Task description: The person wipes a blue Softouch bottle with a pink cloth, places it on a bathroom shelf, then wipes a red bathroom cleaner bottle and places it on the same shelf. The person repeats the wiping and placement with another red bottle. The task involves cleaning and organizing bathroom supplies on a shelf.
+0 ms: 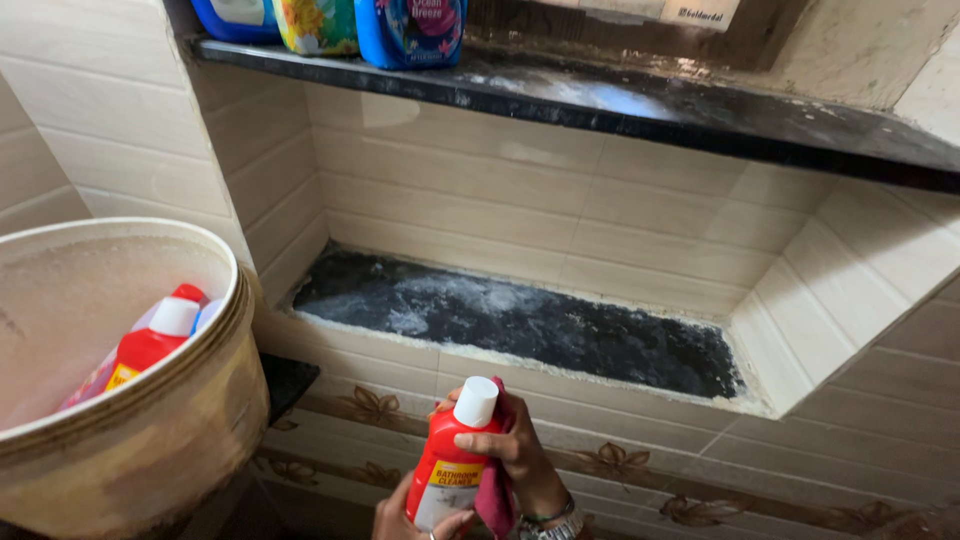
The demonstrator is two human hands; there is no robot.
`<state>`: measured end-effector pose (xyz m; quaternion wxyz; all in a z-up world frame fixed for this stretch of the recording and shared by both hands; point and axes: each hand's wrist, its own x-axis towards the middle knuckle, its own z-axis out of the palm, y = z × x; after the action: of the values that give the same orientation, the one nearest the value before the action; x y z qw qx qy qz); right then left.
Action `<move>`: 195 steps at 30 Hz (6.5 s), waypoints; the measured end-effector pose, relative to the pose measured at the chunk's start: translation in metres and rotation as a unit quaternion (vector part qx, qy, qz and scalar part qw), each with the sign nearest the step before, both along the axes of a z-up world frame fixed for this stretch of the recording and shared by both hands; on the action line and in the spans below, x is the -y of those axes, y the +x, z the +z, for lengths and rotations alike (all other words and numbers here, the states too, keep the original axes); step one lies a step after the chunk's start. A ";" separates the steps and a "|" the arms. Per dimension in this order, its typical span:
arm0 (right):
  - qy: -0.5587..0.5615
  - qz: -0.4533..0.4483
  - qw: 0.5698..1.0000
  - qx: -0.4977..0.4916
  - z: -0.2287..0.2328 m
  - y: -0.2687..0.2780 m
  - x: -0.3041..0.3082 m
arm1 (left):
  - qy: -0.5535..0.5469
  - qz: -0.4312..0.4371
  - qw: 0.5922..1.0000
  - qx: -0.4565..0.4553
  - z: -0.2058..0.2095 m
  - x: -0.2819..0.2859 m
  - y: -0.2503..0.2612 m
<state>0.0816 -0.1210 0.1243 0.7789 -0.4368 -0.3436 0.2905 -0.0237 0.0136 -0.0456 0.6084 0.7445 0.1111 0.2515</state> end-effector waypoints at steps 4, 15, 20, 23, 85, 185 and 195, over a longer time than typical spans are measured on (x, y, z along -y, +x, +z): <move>-0.028 -0.058 0.997 0.044 -0.017 0.002 0.003 | 0.121 0.072 0.990 0.021 0.003 0.003 -0.014; -0.003 0.016 0.997 0.080 -0.014 0.009 0.009 | 0.054 -0.038 0.997 -0.041 0.027 0.001 -0.029; 0.024 0.134 0.986 0.102 -0.010 0.025 0.009 | -0.127 -0.189 0.971 -0.077 0.023 0.000 -0.027; 0.076 0.212 0.967 0.120 -0.017 0.040 -0.003 | -0.186 -0.263 0.945 -0.060 0.007 0.002 -0.023; -0.003 -0.155 0.949 0.274 -0.013 -0.006 -0.015 | -0.025 0.037 0.999 -0.024 0.057 0.018 -0.034; 0.083 0.154 0.984 0.015 0.022 -0.035 -0.006 | -0.421 -0.291 0.859 -0.023 0.006 0.002 -0.020; 0.072 0.149 0.984 0.061 0.006 0.006 -0.027 | -0.321 -0.281 0.903 0.051 -0.004 -0.014 -0.007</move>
<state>0.0879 -0.0941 0.1306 0.7343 -0.3402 -0.4716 0.3503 -0.0309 0.0281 -0.0499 0.8648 0.4953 -0.0593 0.0578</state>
